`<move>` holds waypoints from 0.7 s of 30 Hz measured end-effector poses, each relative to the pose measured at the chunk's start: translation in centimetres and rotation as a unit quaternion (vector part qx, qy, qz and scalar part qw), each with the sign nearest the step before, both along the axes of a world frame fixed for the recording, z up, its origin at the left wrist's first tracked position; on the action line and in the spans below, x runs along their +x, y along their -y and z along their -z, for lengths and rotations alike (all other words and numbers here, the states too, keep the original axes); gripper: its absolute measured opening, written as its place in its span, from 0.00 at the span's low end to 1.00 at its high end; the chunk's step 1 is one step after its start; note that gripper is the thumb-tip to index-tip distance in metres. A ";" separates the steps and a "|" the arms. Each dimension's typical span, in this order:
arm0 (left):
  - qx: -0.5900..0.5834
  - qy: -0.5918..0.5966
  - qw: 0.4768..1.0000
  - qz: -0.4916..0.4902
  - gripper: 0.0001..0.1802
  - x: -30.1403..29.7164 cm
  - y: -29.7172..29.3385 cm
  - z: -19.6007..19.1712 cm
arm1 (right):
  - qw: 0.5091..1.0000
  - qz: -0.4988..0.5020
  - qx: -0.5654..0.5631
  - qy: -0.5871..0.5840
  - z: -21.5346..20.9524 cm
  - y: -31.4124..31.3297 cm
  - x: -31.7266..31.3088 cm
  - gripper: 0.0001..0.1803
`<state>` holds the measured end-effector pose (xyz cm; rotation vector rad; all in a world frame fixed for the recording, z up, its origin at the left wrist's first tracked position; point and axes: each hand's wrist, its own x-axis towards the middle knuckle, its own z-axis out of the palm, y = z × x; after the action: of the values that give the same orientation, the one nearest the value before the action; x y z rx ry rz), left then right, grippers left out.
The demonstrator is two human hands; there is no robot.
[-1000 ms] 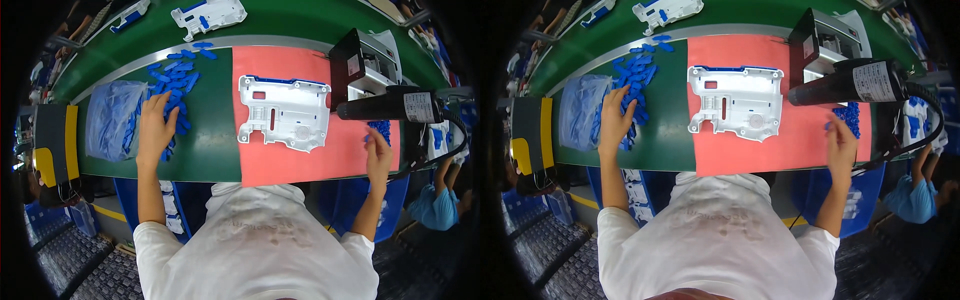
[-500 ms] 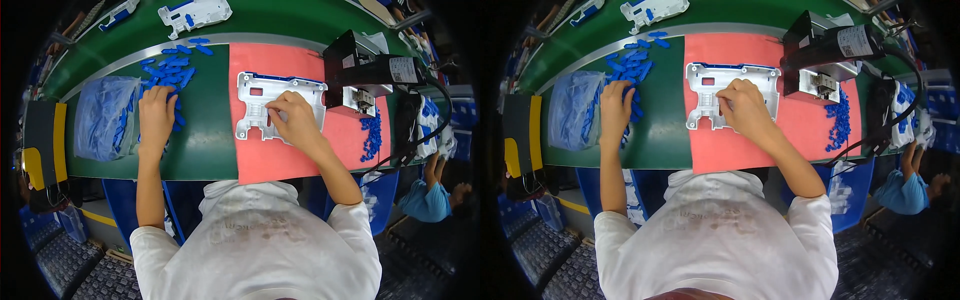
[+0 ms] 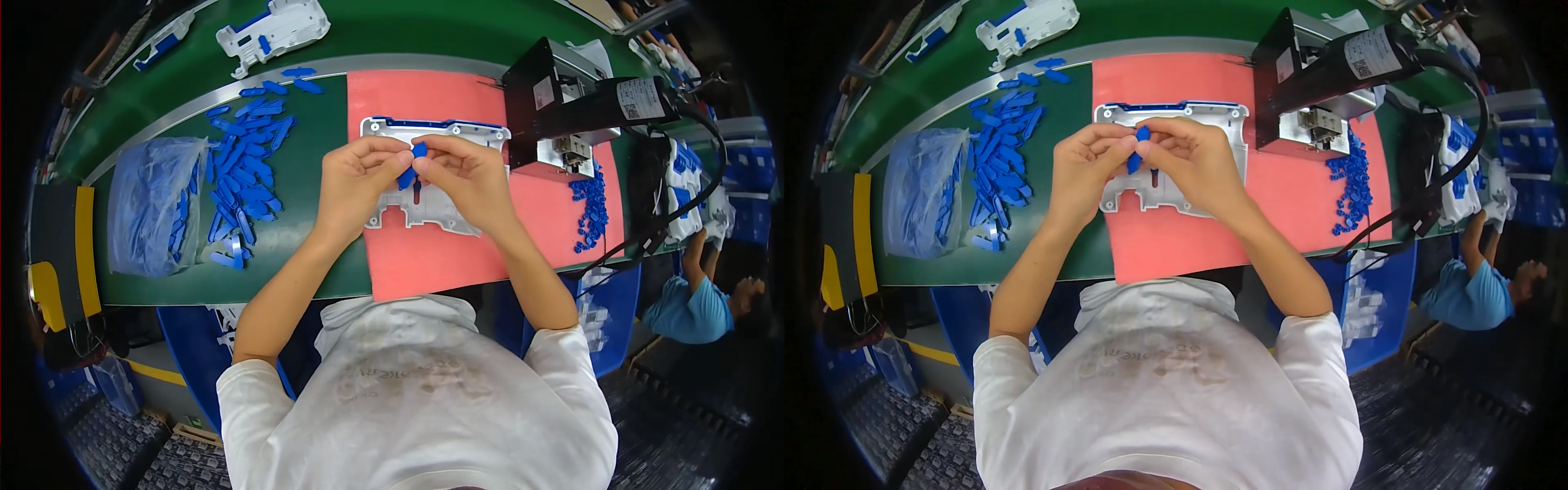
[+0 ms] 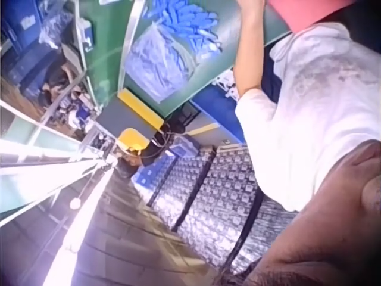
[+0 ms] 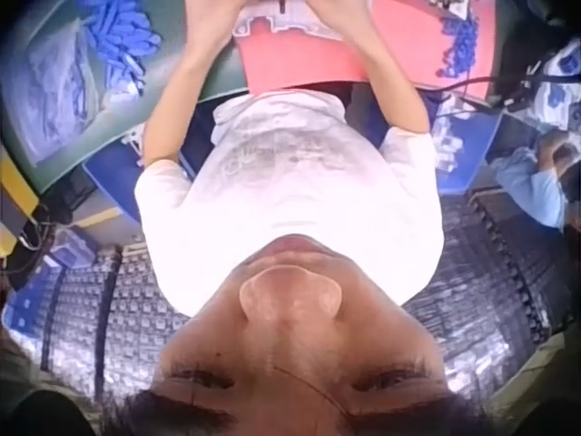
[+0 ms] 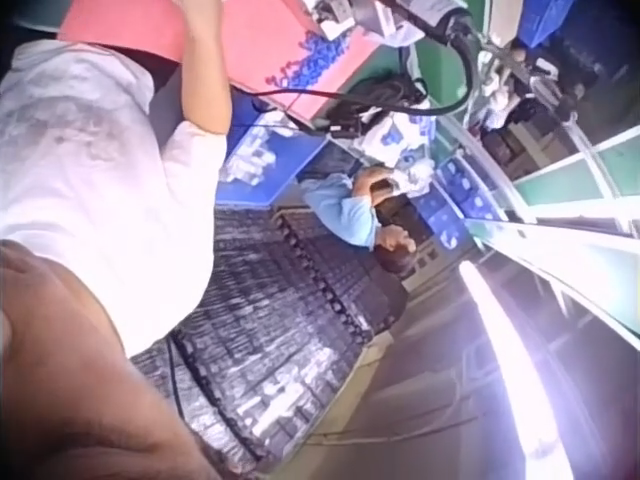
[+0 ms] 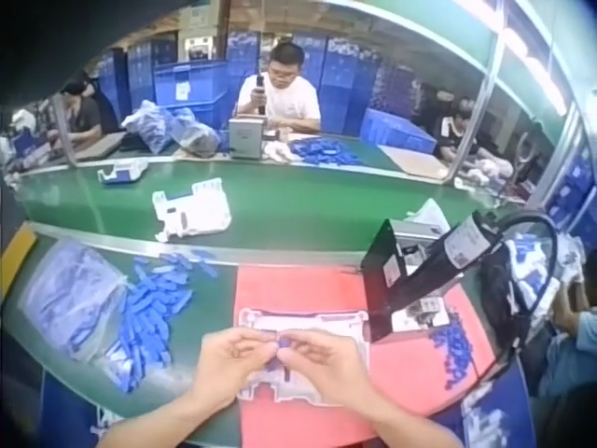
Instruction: Assembling small blue plastic components into a white plastic housing using an electric screwdriver.
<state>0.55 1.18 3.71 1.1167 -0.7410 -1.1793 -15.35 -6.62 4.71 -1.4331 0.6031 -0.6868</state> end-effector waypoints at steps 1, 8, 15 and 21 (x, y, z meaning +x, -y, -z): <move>0.021 -0.001 0.999 0.024 0.08 -0.1 0.3 -0.1 | 1.000 0.014 -0.017 -0.012 0.3 0.4 -0.1 0.14; -0.225 0.592 0.770 0.078 0.14 2.8 -0.8 0.3 | 0.980 -0.018 -0.081 -0.182 1.8 1.8 -1.4 0.13; -0.247 0.686 0.660 0.180 0.26 2.3 -1.4 0.5 | 0.939 0.020 -0.276 -0.204 2.2 0.9 -0.8 0.12; -0.246 0.698 0.651 0.169 0.26 2.2 -1.5 0.6 | 0.769 0.299 -0.564 -0.032 -0.8 -0.5 -4.7 0.19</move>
<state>2.73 2.65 3.15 1.2956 -2.3760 -0.0583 -20.04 -6.16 5.48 -2.4029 0.7443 -1.7070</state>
